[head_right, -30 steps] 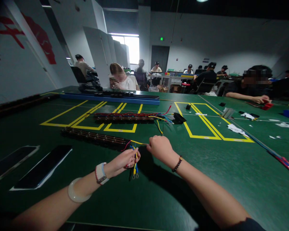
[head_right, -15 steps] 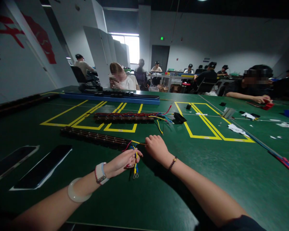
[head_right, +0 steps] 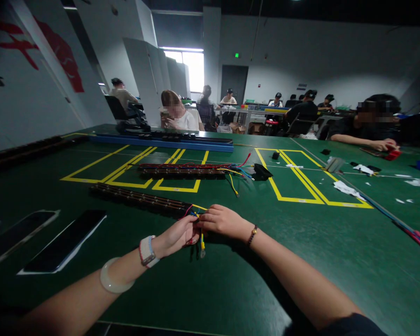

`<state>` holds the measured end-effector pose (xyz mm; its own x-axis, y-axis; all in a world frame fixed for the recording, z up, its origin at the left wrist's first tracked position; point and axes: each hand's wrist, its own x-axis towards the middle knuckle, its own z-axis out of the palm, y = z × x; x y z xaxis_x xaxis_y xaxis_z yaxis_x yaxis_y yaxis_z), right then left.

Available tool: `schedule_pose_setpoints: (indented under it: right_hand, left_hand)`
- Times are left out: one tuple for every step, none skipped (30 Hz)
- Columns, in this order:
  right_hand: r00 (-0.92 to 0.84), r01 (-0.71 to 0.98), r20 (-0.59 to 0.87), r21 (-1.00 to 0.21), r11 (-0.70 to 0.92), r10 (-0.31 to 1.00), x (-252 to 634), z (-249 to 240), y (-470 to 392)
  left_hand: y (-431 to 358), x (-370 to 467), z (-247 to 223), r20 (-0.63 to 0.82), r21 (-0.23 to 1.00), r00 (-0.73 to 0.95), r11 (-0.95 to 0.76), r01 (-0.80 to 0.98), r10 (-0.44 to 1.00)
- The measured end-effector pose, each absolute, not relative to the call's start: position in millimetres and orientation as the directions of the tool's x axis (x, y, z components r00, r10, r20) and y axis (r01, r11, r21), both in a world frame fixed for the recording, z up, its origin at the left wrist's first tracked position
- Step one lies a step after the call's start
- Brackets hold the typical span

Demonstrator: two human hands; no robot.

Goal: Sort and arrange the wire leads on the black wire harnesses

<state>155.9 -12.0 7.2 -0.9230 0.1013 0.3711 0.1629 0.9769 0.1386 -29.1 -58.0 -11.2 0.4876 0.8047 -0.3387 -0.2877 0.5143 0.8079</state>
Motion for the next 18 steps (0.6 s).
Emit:
schedule_pose_setpoints:
  right_hand:
    - [-0.901, 0.178, 0.417, 0.106, 0.978, 0.119, 156.5, 6.4, -10.6]
    - [-0.871, 0.196, 0.471, 0.064, 0.978, 0.143, 156.1, 5.6, -9.4]
    - [-0.834, 0.213, 0.523, 0.014, 0.977, 0.174, 154.6, 4.8, -8.5]
    - [-0.795, 0.226, 0.569, -0.043, 0.973, 0.21, 152.0, 4.2, -7.9]
    - [-0.758, 0.238, 0.603, -0.102, 0.966, 0.25, 148.2, 4.0, -7.5]
    - [-0.726, 0.249, 0.623, -0.158, 0.956, 0.292, 143.4, 4.3, -7.5]
    - [-0.698, 0.262, 0.633, -0.207, 0.942, 0.334, 137.8, 5.3, -7.5]
    - [-0.675, 0.284, 0.636, -0.245, 0.927, 0.375, 131.6, 6.9, -7.5]
    - [-0.657, 0.318, 0.628, -0.27, 0.909, 0.417, 125.1, 9.2, -7.2]
    - [-0.644, 0.357, 0.615, -0.283, 0.89, 0.454, 118.4, 12.0, -6.6]
    - [-0.64, 0.397, 0.596, -0.283, 0.873, 0.484, 111.7, 15.2, -5.4]
    - [-0.64, 0.436, 0.574, -0.275, 0.857, 0.511, 105.0, 18.4, -3.8]
    - [-0.641, 0.473, 0.552, -0.262, 0.841, 0.532, 98.5, 21.3, -1.6]
    - [-0.645, 0.502, 0.532, -0.246, 0.829, 0.549, 92.1, 23.7, 0.9]
    - [-0.652, 0.521, 0.515, -0.23, 0.822, 0.557, 86.1, 25.5, 3.6]
    - [-0.66, 0.533, 0.5, -0.214, 0.819, 0.561, 80.4, 26.4, 6.3]
    - [-0.668, 0.543, 0.487, -0.197, 0.816, 0.562, 75.1, 26.6, 8.9]
    - [-0.675, 0.554, 0.476, -0.177, 0.814, 0.563, 70.2, 26.2, 11.3]
  left_hand:
    - [-57.9, -29.5, -12.0, -0.336, 0.808, 0.491, 0.514, -0.288, 0.804]
    - [-58.1, -29.7, -12.6, -0.332, 0.813, 0.488, 0.507, -0.286, 0.807]
    - [-58.5, -29.7, -13.2, -0.319, 0.824, 0.482, 0.49, -0.284, 0.816]
    - [-59.0, -29.6, -13.8, -0.302, 0.838, 0.474, 0.467, -0.282, 0.828]
    - [-59.7, -29.2, -14.4, -0.286, 0.854, 0.462, 0.442, -0.275, 0.84]
    - [-60.3, -28.6, -15.0, -0.275, 0.868, 0.448, 0.42, -0.265, 0.851]
    - [-60.8, -27.9, -15.6, -0.271, 0.879, 0.434, 0.405, -0.252, 0.859]
    - [-61.1, -27.1, -16.2, -0.275, 0.887, 0.424, 0.398, -0.234, 0.863]
    - [-61.4, -26.5, -16.5, -0.285, 0.892, 0.414, 0.397, -0.215, 0.864]
    - [-61.6, -26.0, -16.6, -0.298, 0.894, 0.406, 0.402, -0.198, 0.864]
    - [-61.7, -25.7, -16.5, -0.307, 0.895, 0.4, 0.404, -0.186, 0.863]
    - [-61.7, -25.6, -16.1, -0.314, 0.896, 0.393, 0.407, -0.18, 0.864]
    - [-61.8, -25.7, -15.6, -0.321, 0.895, 0.386, 0.41, -0.175, 0.865]
    - [-61.7, -25.9, -15.1, -0.326, 0.895, 0.381, 0.412, -0.171, 0.865]
    - [-61.7, -26.1, -14.6, -0.327, 0.895, 0.379, 0.412, -0.169, 0.866]
    - [-61.6, -26.3, -14.2, -0.326, 0.896, 0.377, 0.411, -0.168, 0.867]
    - [-61.6, -26.4, -13.9, -0.325, 0.897, 0.378, 0.41, -0.169, 0.867]
    - [-61.6, -26.5, -13.5, -0.327, 0.896, 0.376, 0.411, -0.168, 0.867]
